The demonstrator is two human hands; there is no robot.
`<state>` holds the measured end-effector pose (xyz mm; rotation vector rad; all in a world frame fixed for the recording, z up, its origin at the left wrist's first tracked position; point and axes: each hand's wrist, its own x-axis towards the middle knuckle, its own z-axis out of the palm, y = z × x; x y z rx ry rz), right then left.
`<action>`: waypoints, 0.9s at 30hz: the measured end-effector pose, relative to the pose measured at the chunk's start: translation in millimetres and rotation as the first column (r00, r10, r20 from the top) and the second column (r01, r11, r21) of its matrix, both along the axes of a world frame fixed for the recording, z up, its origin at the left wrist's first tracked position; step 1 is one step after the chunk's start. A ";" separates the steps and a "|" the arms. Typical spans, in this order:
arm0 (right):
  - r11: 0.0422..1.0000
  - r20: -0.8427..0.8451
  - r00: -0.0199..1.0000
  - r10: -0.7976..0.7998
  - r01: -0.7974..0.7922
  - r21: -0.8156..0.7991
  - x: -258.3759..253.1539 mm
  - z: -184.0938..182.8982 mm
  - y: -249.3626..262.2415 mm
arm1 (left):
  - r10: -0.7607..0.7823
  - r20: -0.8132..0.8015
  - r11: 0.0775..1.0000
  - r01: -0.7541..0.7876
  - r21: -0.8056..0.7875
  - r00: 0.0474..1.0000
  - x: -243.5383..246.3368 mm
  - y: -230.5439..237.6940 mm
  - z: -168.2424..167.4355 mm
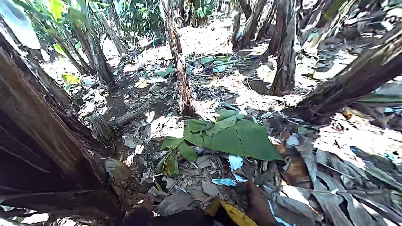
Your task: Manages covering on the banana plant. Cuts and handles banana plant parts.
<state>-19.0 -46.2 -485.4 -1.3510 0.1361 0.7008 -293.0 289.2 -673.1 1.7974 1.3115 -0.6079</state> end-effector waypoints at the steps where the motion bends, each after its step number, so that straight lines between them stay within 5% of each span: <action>1: 0.996 0.015 1.000 -0.006 0.004 0.085 12.7 -1.7 12.7 | 0.042 0.090 0.999 -0.040 -0.014 0.995 24.4 11.7 11.8; 4: 0.953 0.034 0.998 0.046 -0.054 0.298 42.1 -6.3 53.2 | 0.210 0.330 0.977 -0.183 -0.111 0.920 96.8 43.0 57.6; 7: 0.912 0.013 0.995 0.098 -0.095 0.399 64.0 0.9 96.8 | 0.564 0.545 0.825 -0.386 -0.413 0.621 152.9 59.4 118.9; 9: 0.883 0.034 0.989 0.144 -0.144 0.447 77.0 8.7 126.2 | 0.717 0.561 0.695 -0.359 -0.623 0.415 175.8 70.1 164.5; 12: 0.808 0.157 0.963 0.219 -0.269 0.524 101.3 11.0 179.2 | 0.812 0.536 0.582 -0.266 -0.768 0.230 199.0 93.9 215.3; 17: 0.761 0.330 0.893 0.307 -0.438 0.478 146.4 15.7 279.3 | 0.789 0.604 0.609 -0.266 -0.747 0.108 240.5 139.7 244.3; 22: 0.707 0.626 0.706 0.331 -0.625 0.332 203.3 21.9 382.9 | 0.685 0.720 0.725 -0.205 -0.658 0.111 295.5 179.3 235.3; 27: 0.488 0.740 0.559 0.374 -0.797 0.355 237.6 48.7 479.2 | 0.705 0.709 0.698 -0.206 -0.686 0.030 349.3 220.4 252.9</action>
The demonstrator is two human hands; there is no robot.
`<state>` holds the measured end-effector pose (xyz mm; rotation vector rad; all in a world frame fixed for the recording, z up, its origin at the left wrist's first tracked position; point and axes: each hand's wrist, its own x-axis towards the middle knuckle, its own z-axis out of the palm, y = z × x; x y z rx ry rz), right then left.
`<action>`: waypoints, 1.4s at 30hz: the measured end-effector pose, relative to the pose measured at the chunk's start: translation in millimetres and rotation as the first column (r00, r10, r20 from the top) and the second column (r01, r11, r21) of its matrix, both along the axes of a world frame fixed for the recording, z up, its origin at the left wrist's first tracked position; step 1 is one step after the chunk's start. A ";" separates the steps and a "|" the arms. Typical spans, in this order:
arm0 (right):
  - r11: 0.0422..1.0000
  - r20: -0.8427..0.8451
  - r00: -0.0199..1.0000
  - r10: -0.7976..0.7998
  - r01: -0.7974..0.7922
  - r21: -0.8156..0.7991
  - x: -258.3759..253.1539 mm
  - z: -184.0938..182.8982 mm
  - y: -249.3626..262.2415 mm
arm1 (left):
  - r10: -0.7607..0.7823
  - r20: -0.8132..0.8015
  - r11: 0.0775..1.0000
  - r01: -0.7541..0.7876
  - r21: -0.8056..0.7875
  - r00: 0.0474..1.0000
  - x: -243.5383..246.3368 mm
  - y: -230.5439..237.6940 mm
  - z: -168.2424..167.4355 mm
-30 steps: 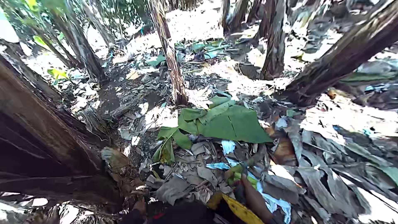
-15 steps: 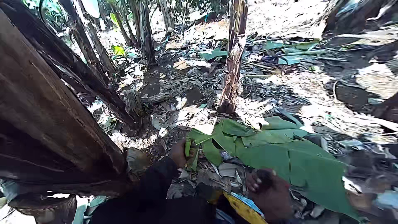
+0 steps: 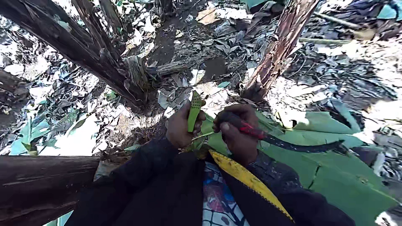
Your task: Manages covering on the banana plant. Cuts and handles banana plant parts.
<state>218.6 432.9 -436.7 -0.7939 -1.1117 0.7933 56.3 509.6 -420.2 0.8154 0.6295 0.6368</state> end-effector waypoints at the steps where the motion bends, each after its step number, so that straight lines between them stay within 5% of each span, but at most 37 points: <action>1: 0.999 0.040 0.998 0.041 -0.042 0.033 0.5 4.6 15.1 | 0.019 -0.001 1.000 -0.019 0.012 1.000 2.9 4.6 1.6; 11: 0.981 0.170 0.969 0.178 -0.188 0.046 1.5 12.0 124.6 | 0.261 0.089 0.963 -0.266 0.052 0.961 17.1 76.1 -3.6; 20: 0.976 0.273 0.943 0.188 -0.210 0.056 -31.7 -12.8 242.3 | 0.263 0.157 0.951 -0.284 0.126 0.952 -11.0 188.6 -31.6; 29: 0.969 0.325 0.927 0.186 -0.227 0.094 -125.3 -11.2 398.9 | 0.356 0.100 0.902 -0.370 0.223 0.929 -105.3 335.7 -28.1; 42: 0.809 0.380 0.777 0.502 -0.578 0.111 -287.4 -0.9 509.4 | 0.717 0.146 0.620 -0.719 0.314 0.681 -262.8 386.3 -21.9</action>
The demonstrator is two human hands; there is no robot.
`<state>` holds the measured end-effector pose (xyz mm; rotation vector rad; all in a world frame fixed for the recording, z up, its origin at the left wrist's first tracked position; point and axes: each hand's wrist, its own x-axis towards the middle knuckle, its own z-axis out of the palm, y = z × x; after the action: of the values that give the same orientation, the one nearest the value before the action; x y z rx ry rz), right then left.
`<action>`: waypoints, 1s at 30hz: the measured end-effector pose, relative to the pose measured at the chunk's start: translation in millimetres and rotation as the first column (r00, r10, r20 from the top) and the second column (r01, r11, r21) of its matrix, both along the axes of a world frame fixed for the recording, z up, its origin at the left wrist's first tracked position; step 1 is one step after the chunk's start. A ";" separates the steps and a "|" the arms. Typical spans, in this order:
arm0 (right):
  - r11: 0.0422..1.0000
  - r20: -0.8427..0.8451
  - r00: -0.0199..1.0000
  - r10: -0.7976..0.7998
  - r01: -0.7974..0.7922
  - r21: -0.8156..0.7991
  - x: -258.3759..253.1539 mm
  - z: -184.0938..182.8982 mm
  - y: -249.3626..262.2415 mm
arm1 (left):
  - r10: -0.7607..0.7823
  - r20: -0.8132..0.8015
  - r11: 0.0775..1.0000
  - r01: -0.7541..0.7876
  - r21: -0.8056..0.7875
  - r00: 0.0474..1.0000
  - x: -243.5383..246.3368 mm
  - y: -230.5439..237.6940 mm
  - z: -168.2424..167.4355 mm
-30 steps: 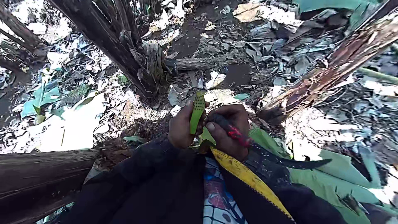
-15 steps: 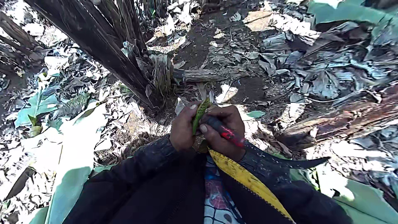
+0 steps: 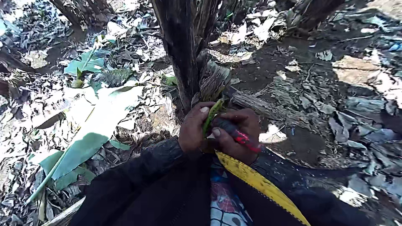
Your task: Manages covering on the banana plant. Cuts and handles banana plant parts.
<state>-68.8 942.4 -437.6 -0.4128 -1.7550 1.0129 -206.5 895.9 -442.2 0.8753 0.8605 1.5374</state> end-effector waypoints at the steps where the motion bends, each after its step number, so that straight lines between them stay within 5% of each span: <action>1: 0.999 -0.005 0.999 0.052 -0.052 0.015 -15.0 -0.5 8.5 | 0.050 0.005 0.999 -0.050 0.005 0.999 -12.3 1.9 -0.3; 7: 0.953 0.027 0.953 0.303 -0.303 -0.001 -120.4 -13.5 43.5 | 0.353 -0.097 0.934 -0.346 0.086 0.930 -98.5 4.0 -17.5; 12: 0.893 0.123 0.885 0.450 -0.443 -0.080 -234.3 -50.2 83.9 | 0.631 -0.322 0.767 -0.631 0.120 0.706 -198.7 23.7 -48.4; 16: 0.840 0.091 0.837 0.540 -0.528 -0.127 -347.8 -96.2 121.2 | 0.697 -0.388 0.676 -0.732 0.078 0.603 -290.9 53.3 -91.6; 21: 0.768 0.159 0.776 0.611 -0.532 -0.356 -456.4 -100.1 142.8 | 0.771 -0.345 0.564 -0.826 -0.020 0.535 -387.0 77.7 -95.4; 24: 0.671 0.010 0.757 0.653 -0.573 -0.471 -505.8 -112.2 162.6 | 0.873 -0.268 0.369 -0.911 -0.186 0.408 -453.0 95.7 -120.2; 27: 0.614 -0.057 0.744 0.666 -0.589 -0.525 -545.6 -128.0 214.1 | 0.838 -0.461 0.067 -0.892 -0.446 0.294 -540.7 76.2 -184.8; 30: 0.718 0.019 0.830 0.558 -0.471 -0.513 -571.4 -146.8 302.7 | 0.577 -0.686 -0.166 -0.759 -0.629 0.442 -588.5 12.2 -267.6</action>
<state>-640.2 1245.1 -584.4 -0.3275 -1.7953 1.9071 -795.0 908.1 -709.8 -0.5851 2.3427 1.3262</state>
